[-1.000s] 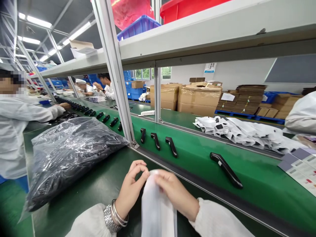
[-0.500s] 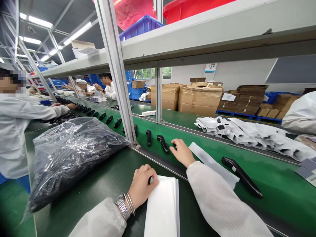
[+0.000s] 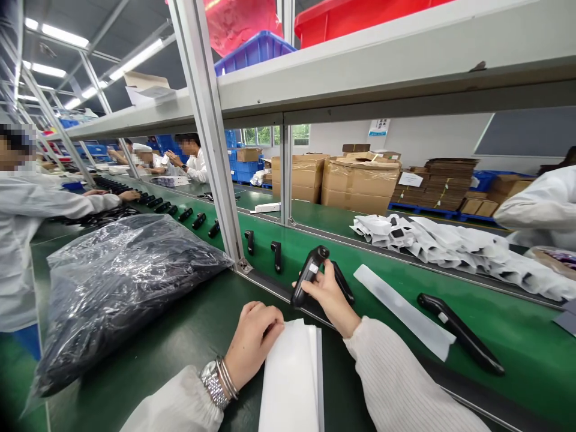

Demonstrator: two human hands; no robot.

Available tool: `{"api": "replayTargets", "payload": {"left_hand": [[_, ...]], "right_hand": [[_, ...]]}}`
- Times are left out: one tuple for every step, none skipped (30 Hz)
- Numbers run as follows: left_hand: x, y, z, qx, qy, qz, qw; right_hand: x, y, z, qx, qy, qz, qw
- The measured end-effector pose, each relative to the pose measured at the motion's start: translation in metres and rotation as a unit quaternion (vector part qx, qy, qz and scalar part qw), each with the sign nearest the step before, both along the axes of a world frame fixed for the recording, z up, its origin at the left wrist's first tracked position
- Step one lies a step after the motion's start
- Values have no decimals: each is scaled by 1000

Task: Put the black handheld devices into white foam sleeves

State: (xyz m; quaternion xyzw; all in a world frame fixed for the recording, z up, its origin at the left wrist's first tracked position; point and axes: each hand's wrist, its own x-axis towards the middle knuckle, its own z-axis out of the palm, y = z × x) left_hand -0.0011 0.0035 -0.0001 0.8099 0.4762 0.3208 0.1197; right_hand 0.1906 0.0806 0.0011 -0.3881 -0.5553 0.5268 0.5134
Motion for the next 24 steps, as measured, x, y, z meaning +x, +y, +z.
{"api": "replayTargets", "payload": {"left_hand": [[0, -1, 1, 6, 0, -5, 1000], [0, -3, 1, 12, 0, -8, 1000], [1, -4, 2, 16, -2, -12, 1000], [1, -6, 2, 17, -7, -14, 1000], [1, -8, 2, 18, -15, -18, 1000], [1, -10, 3, 18, -26, -22, 999], [2, -12, 4, 17, -38, -27, 999], [2, -15, 6, 15, -52, -31, 998], [2, -18, 7, 12, -66, -33, 997], [2, -22, 10, 8, -80, -33, 996], [2, -25, 12, 3, -97, -30, 995], [2, -27, 14, -3, -116, -23, 993], [3, -29, 15, -9, -137, -13, 990], [3, -31, 16, -13, -159, 2, 987], [2, -31, 16, -16, -181, 19, 983], [2, -31, 15, -18, -202, 38, 979], [1, -30, 14, -19, -220, 54, 974], [1, -29, 13, -22, -235, 67, 969], [0, -27, 12, -25, -246, 77, 966], [-1, -26, 10, -29, -252, 85, 964], [-3, -24, 9, -34, -253, 91, 963], [-4, -23, 8, -40, -246, 96, 964], [-5, -22, 7, -48, -233, 103, 966], [-6, -21, 6, -59, -214, 112, 969]], "right_hand": [[1, -11, 4, -4, 52, 15, 999], [1, -21, 8, -9, 85, 23, 996], [-1, -28, 10, -12, 96, 25, 995], [-3, -34, 12, -13, 97, 27, 995], [-5, -38, 11, -14, 94, 29, 995], [-8, -41, 10, -14, 89, 35, 995], [-11, -44, 8, -11, 83, 41, 996], [-14, -46, 6, -2, 75, 44, 996], [-17, -47, 4, 12, 61, 44, 997], [-19, -49, 3, 28, 39, 44, 998], [-21, -52, 2, 42, 12, 46, 998], [-23, -55, 1, 52, -16, 55, 997], [-24, -58, 1, 57, -40, 71, 995], [-26, -62, 1, 56, -58, 98, 992], [-28, -66, 1, 50, -67, 130, 988], [-30, -70, 0, 39, -69, 164, 983], [-33, -74, -1, 23, -67, 199, 977], [-36, -77, -2, 1, -61, 228, 972], [-38, -80, -4, -28, -51, 246, 968], [-39, -82, -4, -61, -38, 248, 966], [-39, -82, -4, -91, -24, 227, 969], [-37, -80, -2, -113, -15, 187, 976], [-33, -75, 0, -122, -14, 139, 983], [-26, -68, 3, -117, -21, 87, 989]]}}
